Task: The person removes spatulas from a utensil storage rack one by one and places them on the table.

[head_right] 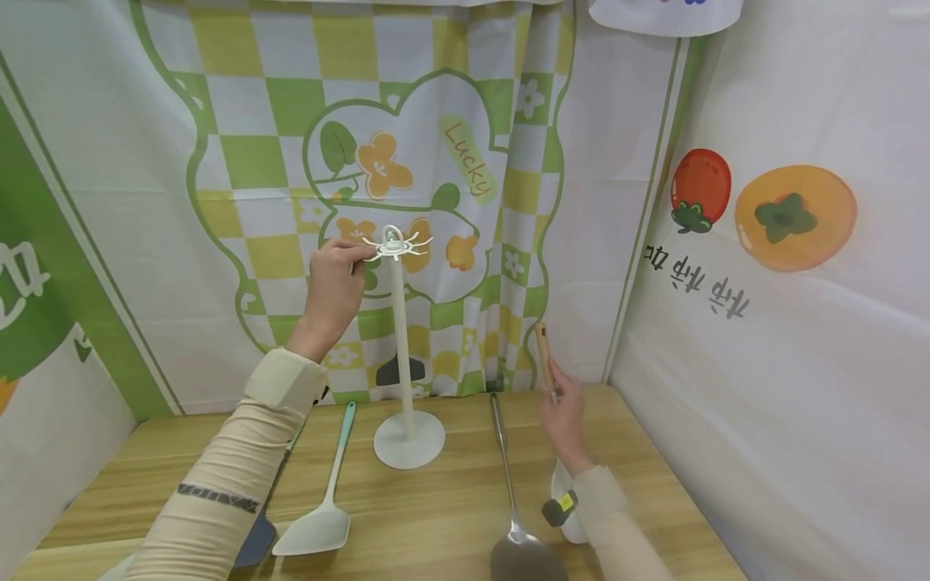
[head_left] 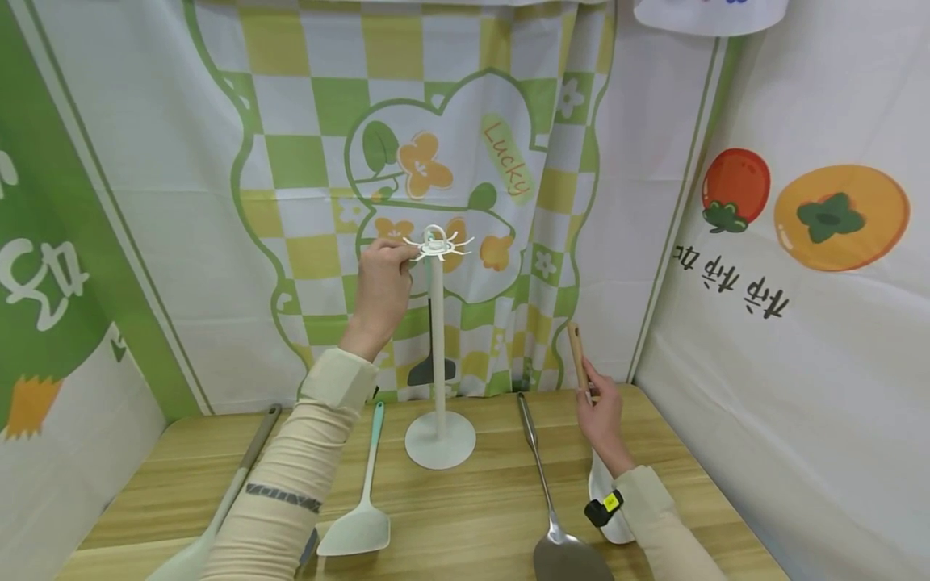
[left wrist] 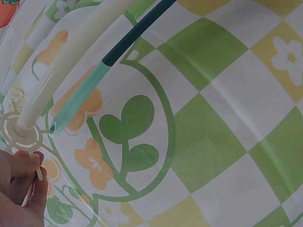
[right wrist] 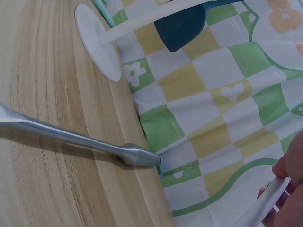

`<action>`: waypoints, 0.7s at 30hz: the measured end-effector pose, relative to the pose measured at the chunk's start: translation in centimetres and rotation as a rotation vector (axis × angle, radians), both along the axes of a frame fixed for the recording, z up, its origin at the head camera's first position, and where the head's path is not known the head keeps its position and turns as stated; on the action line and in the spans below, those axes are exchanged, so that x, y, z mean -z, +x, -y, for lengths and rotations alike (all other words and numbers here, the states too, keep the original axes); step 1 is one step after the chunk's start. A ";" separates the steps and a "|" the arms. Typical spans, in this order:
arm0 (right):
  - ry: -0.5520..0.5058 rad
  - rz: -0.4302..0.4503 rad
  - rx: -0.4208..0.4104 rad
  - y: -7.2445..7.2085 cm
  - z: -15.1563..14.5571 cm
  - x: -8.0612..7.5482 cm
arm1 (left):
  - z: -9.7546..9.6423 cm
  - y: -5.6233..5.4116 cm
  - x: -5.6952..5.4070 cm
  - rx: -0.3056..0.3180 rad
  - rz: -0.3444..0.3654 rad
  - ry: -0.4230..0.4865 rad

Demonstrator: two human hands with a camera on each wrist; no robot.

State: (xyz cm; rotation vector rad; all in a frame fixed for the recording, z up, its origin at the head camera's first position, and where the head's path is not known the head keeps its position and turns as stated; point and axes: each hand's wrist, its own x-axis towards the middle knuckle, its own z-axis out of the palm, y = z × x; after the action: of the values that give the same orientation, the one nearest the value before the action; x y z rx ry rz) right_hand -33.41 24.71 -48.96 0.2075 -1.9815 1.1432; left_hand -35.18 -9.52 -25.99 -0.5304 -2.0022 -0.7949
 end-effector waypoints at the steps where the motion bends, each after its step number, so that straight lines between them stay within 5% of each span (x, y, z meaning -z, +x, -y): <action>1: 0.001 0.005 0.000 0.0 0.0 0.0 | 0.0 0.0 0.0 -0.001 -0.002 -0.001; 21: 0.048 0.101 0.013 0.1 -0.9 1.6 | 0.1 0.2 0.0 -0.004 0.016 -0.012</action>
State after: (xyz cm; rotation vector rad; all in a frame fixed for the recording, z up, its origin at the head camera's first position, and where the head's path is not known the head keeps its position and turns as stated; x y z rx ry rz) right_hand -33.33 25.57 -50.54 0.1644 -2.0976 1.1187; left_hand -35.00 -9.60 -25.97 -0.5278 -2.0232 -0.7872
